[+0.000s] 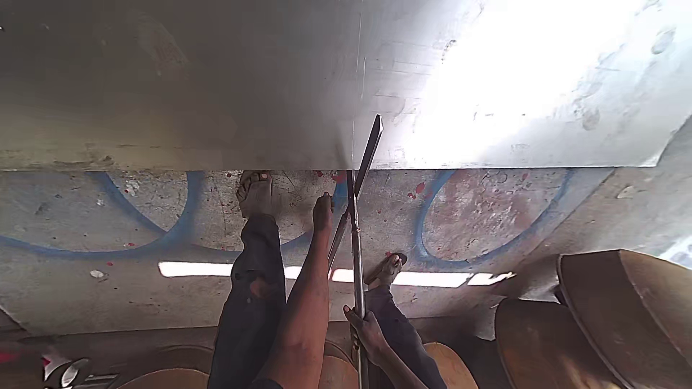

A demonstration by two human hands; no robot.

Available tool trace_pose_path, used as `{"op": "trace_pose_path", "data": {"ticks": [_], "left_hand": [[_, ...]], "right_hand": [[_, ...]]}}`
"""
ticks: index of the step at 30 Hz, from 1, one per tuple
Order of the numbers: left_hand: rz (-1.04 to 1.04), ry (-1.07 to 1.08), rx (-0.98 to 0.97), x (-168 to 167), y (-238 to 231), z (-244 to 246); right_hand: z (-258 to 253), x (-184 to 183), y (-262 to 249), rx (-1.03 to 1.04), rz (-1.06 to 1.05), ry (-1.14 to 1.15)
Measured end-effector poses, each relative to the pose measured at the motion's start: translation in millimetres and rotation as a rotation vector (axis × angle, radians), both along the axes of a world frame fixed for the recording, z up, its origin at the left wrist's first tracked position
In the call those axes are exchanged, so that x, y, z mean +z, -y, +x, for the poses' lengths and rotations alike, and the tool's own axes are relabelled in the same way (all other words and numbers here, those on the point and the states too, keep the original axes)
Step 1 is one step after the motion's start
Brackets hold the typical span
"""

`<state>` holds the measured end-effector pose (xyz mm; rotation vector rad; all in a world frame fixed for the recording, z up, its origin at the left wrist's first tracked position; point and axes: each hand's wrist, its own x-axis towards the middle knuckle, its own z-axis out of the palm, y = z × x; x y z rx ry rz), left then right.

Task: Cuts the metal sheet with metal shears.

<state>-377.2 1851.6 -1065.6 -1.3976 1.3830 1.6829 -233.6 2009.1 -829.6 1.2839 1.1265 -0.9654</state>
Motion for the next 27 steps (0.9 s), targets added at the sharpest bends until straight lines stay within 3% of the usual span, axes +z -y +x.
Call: {"op": "trace_pose_path", "data": {"ticks": [2, 4, 7, 11, 16, 19, 21, 23, 27], "left_hand": [[0.096, 0.046, -0.246, -8, -32, 45], [0.186, 0.146, -0.151, 6, -58, 78], [0.251, 0.354, -0.038, 48, -64, 47], [0.194, 0.089, -0.073, -1, -95, 89], [0.200, 0.134, -0.092, -6, -93, 94], [0.235, 0.177, 0.045, -16, -87, 96], [0.208, 0.110, 0.284, -26, -83, 71], [0.182, -0.029, 0.551, -26, -49, 18], [0.071, -0.187, 0.709, -10, -5, -72]], "right_hand": [[8, -18, -3, 0.016, -0.023, -0.031], [19, -21, -10, 0.033, -0.047, -0.049], [14, -21, -25, 0.081, -0.049, -0.071], [16, -31, -40, 0.163, 0.010, -0.076], [37, -59, -44, 0.178, 0.029, -0.102], [40, -59, -40, 0.187, 0.038, -0.102], [38, -53, -44, 0.190, 0.069, -0.112], [37, -57, -38, 0.235, 0.085, -0.134], [43, -57, -37, 0.313, 0.118, -0.149]]}}
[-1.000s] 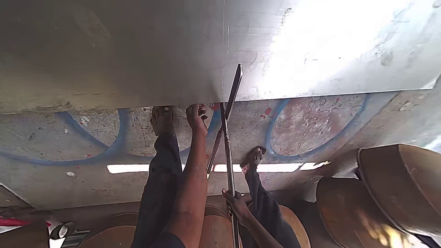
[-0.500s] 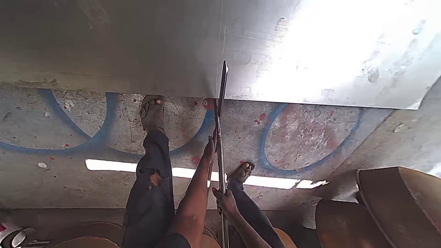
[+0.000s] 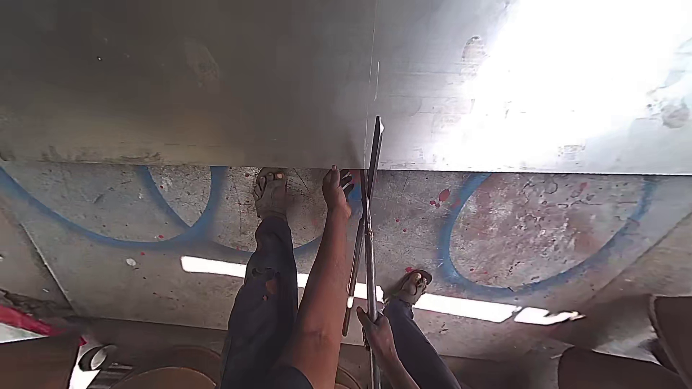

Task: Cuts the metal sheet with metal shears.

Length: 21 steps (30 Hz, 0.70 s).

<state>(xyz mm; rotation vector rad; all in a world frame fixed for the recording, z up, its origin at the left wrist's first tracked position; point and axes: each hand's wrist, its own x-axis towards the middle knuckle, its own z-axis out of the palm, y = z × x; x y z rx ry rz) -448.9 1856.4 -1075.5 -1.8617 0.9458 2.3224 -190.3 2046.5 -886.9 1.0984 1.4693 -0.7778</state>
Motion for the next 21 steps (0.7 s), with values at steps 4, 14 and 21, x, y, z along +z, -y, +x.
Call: {"op": "trace_pose_path", "data": {"ticks": [4, 14, 21], "left_hand": [[0.082, -0.004, 0.086, 6, 8, -25], [0.069, -0.004, 0.008, -1, -2, -34], [-0.008, 0.043, -0.037, 9, -7, -34]], "right_hand": [[0, 1, 1, -0.010, 0.005, -0.022], [-21, 44, 11, 0.095, 0.075, -0.016], [-44, 85, 44, 0.036, 0.068, 0.023]]}}
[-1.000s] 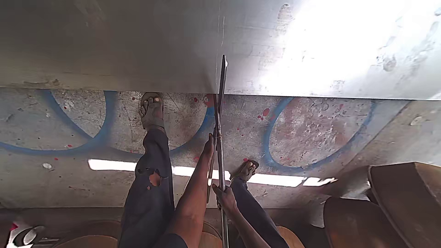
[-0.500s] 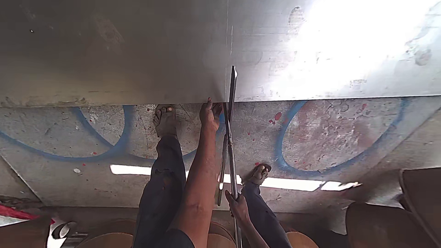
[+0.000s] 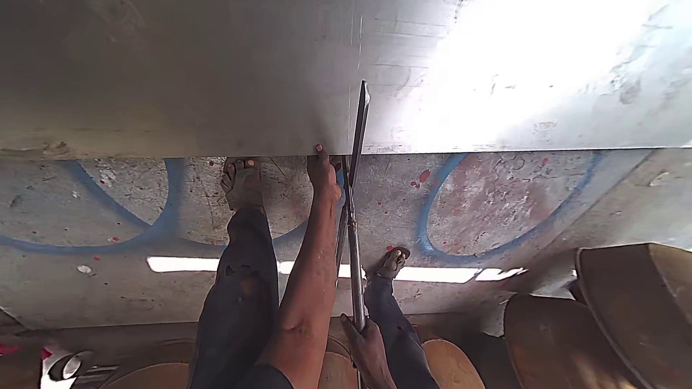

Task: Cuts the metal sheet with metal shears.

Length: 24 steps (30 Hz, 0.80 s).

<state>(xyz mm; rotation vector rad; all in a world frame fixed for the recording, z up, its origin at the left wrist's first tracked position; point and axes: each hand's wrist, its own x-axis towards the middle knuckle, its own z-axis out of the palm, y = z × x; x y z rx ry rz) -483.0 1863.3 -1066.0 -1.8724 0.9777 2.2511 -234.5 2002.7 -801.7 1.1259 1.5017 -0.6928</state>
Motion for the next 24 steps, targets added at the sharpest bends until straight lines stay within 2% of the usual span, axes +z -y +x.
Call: {"op": "trace_pose_path", "data": {"ticks": [13, 24], "left_hand": [[0.011, -0.032, 0.082, 12, -1, -3], [0.013, -0.052, 0.089, 9, 0, -2]], "right_hand": [[-7, -28, -3, 0.006, -0.027, -0.033], [-1, -62, -2, 0.008, -0.041, -0.037]]}}
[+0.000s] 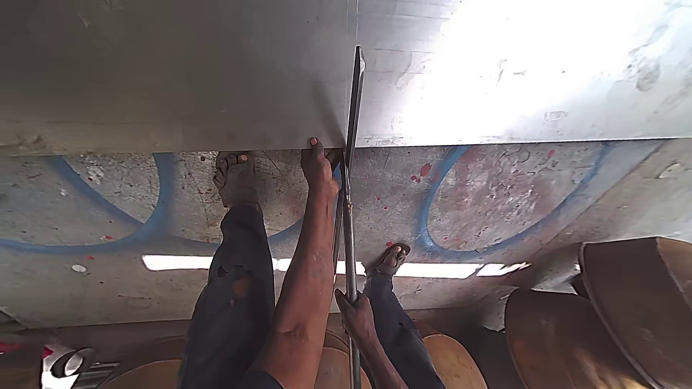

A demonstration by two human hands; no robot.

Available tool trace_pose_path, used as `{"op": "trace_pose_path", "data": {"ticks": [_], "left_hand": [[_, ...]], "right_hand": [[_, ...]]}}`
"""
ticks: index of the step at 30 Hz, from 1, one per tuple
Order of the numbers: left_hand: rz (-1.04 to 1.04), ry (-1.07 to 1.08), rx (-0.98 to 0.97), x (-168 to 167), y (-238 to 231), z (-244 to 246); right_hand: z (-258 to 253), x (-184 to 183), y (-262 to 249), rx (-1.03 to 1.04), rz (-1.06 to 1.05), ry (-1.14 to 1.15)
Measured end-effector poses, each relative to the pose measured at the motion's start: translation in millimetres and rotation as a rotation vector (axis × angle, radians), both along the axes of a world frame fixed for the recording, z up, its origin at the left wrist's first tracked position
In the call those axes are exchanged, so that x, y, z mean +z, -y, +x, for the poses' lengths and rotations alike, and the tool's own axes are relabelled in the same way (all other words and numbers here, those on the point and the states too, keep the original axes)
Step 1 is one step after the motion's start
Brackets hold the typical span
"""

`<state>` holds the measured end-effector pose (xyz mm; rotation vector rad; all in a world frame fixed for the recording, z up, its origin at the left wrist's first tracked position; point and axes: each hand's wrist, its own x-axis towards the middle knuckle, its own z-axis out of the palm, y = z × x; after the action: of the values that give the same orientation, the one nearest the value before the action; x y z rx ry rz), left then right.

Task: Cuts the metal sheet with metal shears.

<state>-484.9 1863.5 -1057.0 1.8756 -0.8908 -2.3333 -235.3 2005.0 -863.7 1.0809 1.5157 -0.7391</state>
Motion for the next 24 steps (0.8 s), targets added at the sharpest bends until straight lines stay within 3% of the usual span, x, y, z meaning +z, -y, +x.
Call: {"op": "trace_pose_path", "data": {"ticks": [9, 11, 14, 17, 19, 21, 24], "left_hand": [[-0.053, 0.090, -0.112, -23, 2, 0], [-0.145, 0.084, -0.262, -24, -2, 19], [-0.304, -0.001, -0.670, -13, -15, 80], [-0.146, 0.143, -0.972, 21, -43, 163], [-0.044, 0.280, -1.003, 39, -65, 197], [-0.070, 0.307, -1.070, 31, -65, 192], [-0.199, 0.392, -1.346, 15, -61, 175]], "right_hand": [[29, -61, -1, 0.041, 0.047, 0.019], [38, -75, -2, 0.078, 0.069, 0.016], [39, -87, 0, 0.117, 0.064, -0.017], [42, -84, -2, 0.122, 0.053, -0.024], [45, -77, -4, 0.147, 0.057, -0.026], [43, -91, -2, 0.161, 0.057, -0.062], [57, -128, -6, 0.143, 0.049, -0.140]]}}
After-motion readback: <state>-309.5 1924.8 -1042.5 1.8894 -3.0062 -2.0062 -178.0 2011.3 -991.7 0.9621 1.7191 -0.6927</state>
